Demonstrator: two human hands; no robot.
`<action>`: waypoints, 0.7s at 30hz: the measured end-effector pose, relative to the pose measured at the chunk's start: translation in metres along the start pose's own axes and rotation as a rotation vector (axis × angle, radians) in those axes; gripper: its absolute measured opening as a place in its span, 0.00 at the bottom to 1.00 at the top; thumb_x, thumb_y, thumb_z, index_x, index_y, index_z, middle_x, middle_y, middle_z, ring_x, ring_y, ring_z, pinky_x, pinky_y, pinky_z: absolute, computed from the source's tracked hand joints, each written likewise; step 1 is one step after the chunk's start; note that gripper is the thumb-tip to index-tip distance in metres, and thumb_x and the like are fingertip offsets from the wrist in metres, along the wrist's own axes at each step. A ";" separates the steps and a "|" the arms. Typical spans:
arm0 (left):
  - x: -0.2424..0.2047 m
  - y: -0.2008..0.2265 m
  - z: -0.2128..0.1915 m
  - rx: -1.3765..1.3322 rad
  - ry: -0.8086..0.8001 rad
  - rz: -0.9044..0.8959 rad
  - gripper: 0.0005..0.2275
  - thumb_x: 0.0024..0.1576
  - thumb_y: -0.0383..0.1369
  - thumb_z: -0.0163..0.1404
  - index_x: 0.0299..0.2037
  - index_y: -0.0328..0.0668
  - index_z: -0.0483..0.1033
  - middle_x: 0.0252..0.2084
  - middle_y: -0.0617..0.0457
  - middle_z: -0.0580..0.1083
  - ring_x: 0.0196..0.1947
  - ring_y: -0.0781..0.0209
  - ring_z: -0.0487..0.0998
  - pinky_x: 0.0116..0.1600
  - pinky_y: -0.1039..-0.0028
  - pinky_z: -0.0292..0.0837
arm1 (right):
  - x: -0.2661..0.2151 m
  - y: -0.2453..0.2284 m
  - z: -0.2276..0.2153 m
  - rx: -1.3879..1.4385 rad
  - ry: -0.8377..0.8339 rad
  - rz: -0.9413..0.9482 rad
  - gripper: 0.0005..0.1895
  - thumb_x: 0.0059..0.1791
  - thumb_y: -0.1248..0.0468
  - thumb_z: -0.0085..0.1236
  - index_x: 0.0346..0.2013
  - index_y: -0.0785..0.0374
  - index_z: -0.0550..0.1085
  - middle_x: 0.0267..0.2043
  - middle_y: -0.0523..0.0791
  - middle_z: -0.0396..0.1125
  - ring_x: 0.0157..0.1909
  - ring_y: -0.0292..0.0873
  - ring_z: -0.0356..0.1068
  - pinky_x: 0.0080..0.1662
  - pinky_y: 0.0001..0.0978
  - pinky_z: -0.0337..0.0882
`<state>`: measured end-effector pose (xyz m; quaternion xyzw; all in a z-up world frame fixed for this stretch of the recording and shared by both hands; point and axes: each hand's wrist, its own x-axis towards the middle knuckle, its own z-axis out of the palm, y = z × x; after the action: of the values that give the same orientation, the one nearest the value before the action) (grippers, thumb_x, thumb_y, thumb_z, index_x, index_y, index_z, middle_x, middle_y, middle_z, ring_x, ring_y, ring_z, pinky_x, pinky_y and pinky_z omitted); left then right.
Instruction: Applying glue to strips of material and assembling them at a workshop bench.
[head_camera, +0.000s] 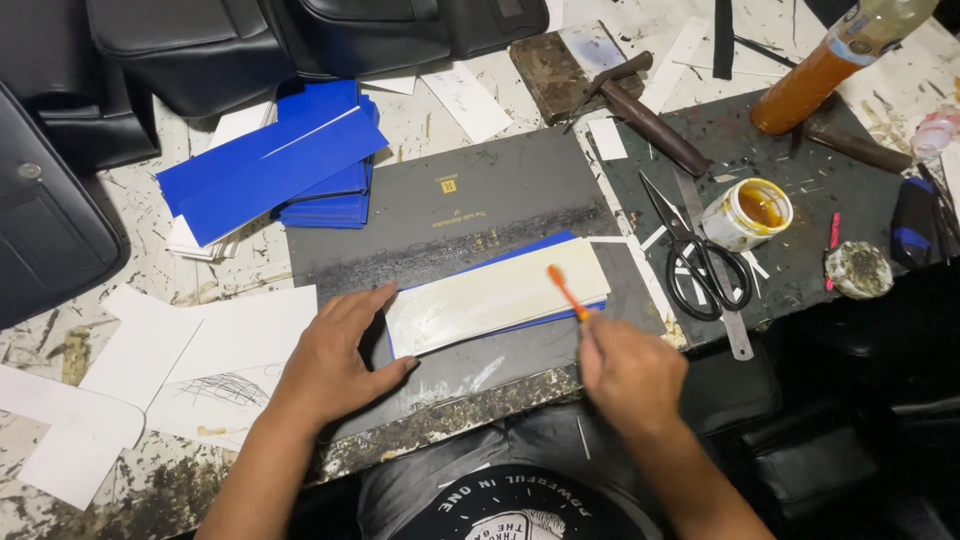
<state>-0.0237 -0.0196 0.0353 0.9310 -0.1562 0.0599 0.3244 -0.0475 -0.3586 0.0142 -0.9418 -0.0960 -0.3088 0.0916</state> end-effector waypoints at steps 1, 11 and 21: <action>0.001 0.001 -0.001 0.002 -0.001 0.001 0.37 0.37 0.35 0.69 0.61 0.39 0.73 0.52 0.44 0.78 0.57 0.43 0.76 0.63 0.54 0.70 | 0.000 -0.015 -0.006 0.001 0.001 0.002 0.05 0.49 0.61 0.61 0.29 0.51 0.81 0.20 0.44 0.72 0.25 0.48 0.74 0.30 0.38 0.72; -0.005 0.002 0.001 0.033 0.019 0.009 0.37 0.39 0.35 0.69 0.63 0.38 0.72 0.54 0.44 0.78 0.57 0.43 0.76 0.61 0.56 0.71 | 0.006 -0.003 0.010 0.316 -0.038 0.189 0.04 0.49 0.59 0.63 0.34 0.53 0.82 0.25 0.45 0.74 0.32 0.49 0.76 0.32 0.39 0.72; -0.013 -0.008 0.013 -0.103 0.114 0.033 0.37 0.41 0.38 0.67 0.64 0.41 0.70 0.57 0.44 0.77 0.57 0.41 0.76 0.60 0.52 0.69 | -0.006 -0.022 0.021 0.291 0.087 0.059 0.04 0.49 0.64 0.66 0.37 0.58 0.83 0.29 0.46 0.75 0.31 0.51 0.75 0.33 0.40 0.72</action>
<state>-0.0332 -0.0189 0.0177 0.9054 -0.1554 0.1101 0.3793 -0.0457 -0.3330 -0.0032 -0.9066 -0.1078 -0.3295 0.2405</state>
